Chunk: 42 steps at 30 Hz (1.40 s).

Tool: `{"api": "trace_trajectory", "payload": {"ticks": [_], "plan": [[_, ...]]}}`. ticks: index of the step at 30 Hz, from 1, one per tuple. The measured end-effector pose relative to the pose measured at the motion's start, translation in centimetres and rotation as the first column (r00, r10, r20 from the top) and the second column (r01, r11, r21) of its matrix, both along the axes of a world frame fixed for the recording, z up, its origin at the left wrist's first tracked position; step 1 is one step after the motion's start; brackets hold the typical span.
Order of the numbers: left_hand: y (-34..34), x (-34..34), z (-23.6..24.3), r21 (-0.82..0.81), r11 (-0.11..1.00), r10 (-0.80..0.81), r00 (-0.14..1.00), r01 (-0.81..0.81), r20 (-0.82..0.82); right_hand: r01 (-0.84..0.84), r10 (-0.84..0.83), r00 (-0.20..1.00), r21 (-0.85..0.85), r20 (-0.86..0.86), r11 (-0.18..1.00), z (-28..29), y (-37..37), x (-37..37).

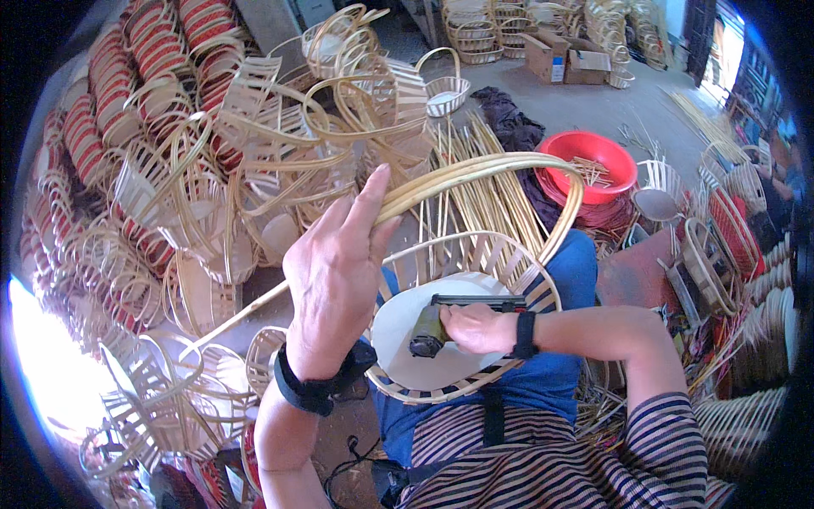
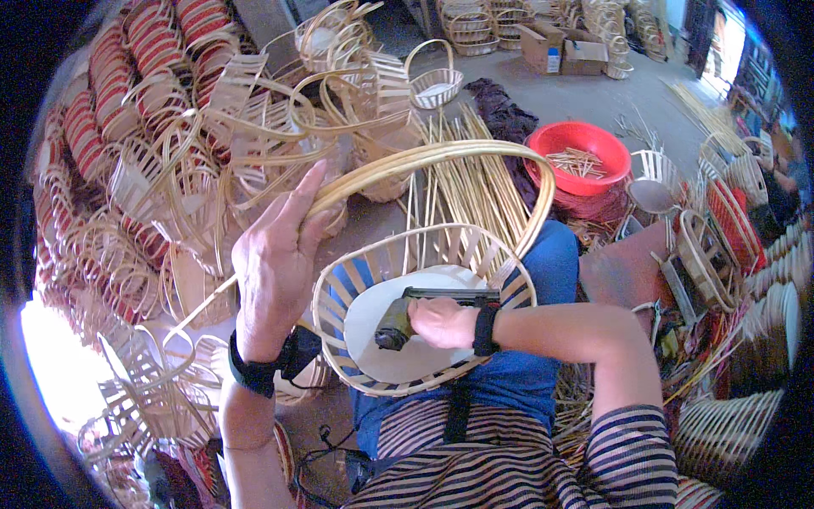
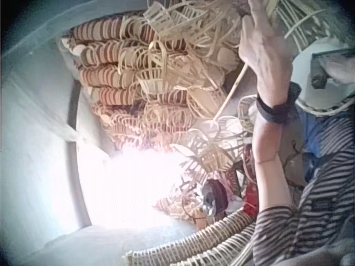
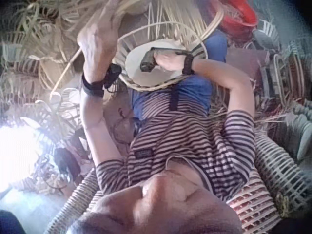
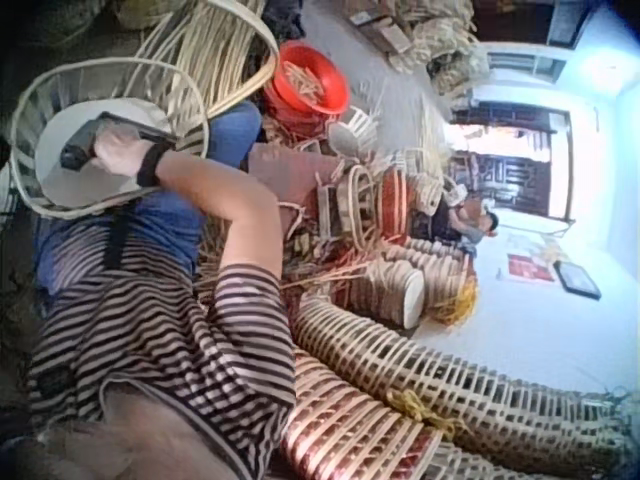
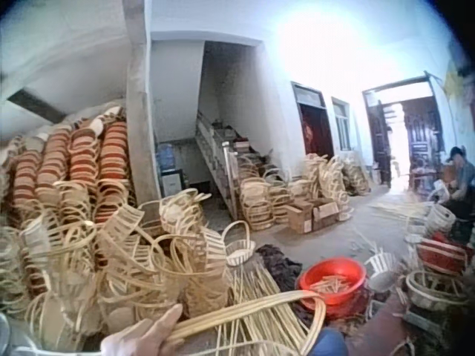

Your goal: The person constructs baskets by assembling wooden frames and attaching long flexible strips using a pneumatic staple gun and shears.

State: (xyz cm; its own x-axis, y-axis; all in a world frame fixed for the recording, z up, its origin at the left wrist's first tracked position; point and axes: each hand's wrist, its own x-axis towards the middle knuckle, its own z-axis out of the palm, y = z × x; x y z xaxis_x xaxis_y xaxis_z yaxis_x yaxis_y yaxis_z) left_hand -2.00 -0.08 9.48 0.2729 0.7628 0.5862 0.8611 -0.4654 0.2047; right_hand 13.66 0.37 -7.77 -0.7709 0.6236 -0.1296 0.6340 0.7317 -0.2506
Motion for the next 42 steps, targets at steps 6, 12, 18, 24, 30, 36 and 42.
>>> {"api": "trace_trajectory", "payload": {"ticks": [6,12,18,24,30,36,42], "plan": [[0.7,-1.1,-1.0,0.146,0.988,-0.055,0.999,0.054,0.000,-0.065,0.278,0.879,0.480,-0.388,0.875,16.7,-2.0,1.5],[1.3,-1.1,-0.3,0.127,0.989,-0.072,0.996,0.077,-0.044,0.076,0.120,0.964,0.682,-0.236,0.727,17.7,5.7,-0.1],[-0.9,-3.8,-2.6,-0.088,0.995,0.056,0.990,-0.045,0.129,0.118,0.184,0.919,0.689,-0.349,0.715,17.3,5.7,0.9],[-0.5,-1.8,-5.7,0.201,0.969,0.056,0.915,-0.147,0.399,0.135,0.157,0.925,0.687,-0.345,0.714,17.8,5.2,0.1],[-0.5,-0.8,-6.2,0.210,0.967,0.032,0.888,-0.144,0.459,0.129,0.156,0.932,0.700,-0.328,0.702,17.7,5.0,0.7],[0.1,-0.9,-6.4,0.260,0.963,-0.070,0.865,-0.071,0.497,0.158,0.148,0.929,0.725,-0.339,0.670,18.3,4.1,-0.2],[-0.4,-1.6,-5.7,0.035,0.995,-0.092,0.728,0.093,0.680,-0.165,0.368,0.925,0.774,-0.094,0.611,17.4,3.1,-4.7]]}}
